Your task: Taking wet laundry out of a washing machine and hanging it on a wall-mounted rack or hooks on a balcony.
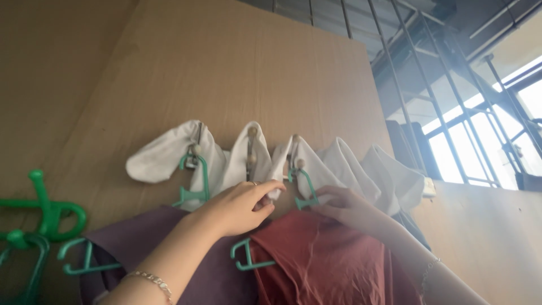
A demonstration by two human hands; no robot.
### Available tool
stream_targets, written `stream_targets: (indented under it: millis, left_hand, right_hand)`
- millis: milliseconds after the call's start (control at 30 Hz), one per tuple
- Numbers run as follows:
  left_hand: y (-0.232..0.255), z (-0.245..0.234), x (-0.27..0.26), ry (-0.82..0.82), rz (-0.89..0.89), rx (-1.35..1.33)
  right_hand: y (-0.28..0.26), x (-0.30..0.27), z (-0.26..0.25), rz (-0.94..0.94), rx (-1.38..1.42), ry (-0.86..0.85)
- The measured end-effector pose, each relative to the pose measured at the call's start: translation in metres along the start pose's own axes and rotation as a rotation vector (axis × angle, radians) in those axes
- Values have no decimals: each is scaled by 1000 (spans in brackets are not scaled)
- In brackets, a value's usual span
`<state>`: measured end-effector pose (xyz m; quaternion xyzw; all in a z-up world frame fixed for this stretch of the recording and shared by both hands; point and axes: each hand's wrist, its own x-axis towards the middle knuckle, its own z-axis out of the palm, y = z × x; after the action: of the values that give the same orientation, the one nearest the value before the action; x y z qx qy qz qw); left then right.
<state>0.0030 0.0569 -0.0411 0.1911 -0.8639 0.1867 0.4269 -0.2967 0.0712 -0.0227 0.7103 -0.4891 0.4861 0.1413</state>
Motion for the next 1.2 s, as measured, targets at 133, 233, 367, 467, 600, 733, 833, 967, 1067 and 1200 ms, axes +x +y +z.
stream_targets:
  millis: [133,233,367,467,600,733,833,967,1067,1200]
  left_hand:
    - [-9,17,6,-179,-94,112]
    - [-14,29,12,-242,-96,208]
    - [-30,45,25,-201,-90,191]
    - [-19,37,13,-194,-115,22]
    - [-10,34,8,-140,-102,-8]
    - [4,20,0,-13,-153,-90]
    - [6,11,-2,41,-175,-47]
    - [-5,8,8,232,-121,79]
    - [-23,17,25,384,-31,132]
    - [-23,9,29,385,24,113]
  right_hand:
    - [4,-10,0,-4,-62,26]
    - [-4,-21,0,-20,-128,55]
    - [-9,-26,6,-31,-122,100]
    - [-5,-22,4,-18,-165,145]
    - [-2,-16,6,-20,-206,213]
    - [-27,-24,5,10,-165,327]
    - [-31,-16,4,21,-168,380]
    - [-50,-2,1,-79,-132,459]
    - [-56,21,1,-108,-73,502]
    - [-50,54,-2,-97,-94,481]
